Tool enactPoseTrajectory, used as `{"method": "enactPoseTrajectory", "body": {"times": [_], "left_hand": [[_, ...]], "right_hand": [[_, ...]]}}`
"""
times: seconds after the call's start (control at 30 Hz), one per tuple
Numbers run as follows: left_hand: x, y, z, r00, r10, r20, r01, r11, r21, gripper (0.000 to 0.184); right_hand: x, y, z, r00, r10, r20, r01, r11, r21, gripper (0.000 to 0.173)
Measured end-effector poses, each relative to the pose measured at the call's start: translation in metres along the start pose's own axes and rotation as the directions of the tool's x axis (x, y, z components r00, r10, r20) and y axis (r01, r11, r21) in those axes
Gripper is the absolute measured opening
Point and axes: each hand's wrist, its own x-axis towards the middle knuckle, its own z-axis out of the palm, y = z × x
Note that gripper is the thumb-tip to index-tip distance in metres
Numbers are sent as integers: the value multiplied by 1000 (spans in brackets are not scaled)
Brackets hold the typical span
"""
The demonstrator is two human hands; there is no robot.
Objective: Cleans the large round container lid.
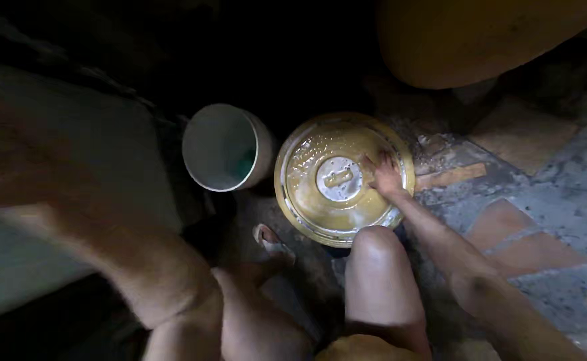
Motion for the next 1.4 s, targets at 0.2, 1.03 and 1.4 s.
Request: {"method": "enactPoseTrajectory", "body": {"times": [0.2, 1.03, 1.4], "left_hand": [[-160, -34, 155, 718, -695, 41, 645, 643, -413, 58], [-397, -43, 96, 317, -896, 310, 672, 443, 594, 64], [-355, -75, 166, 346, -912, 219, 748, 409, 522, 43]], "right_hand": [[-49, 40, 78, 957, -255, -141, 240, 964, -114, 75], [-69, 50, 110, 812, 253, -527, -202, 967, 154, 82], [-60, 44, 101, 816, 136, -561, -139, 990, 37, 68]]}}
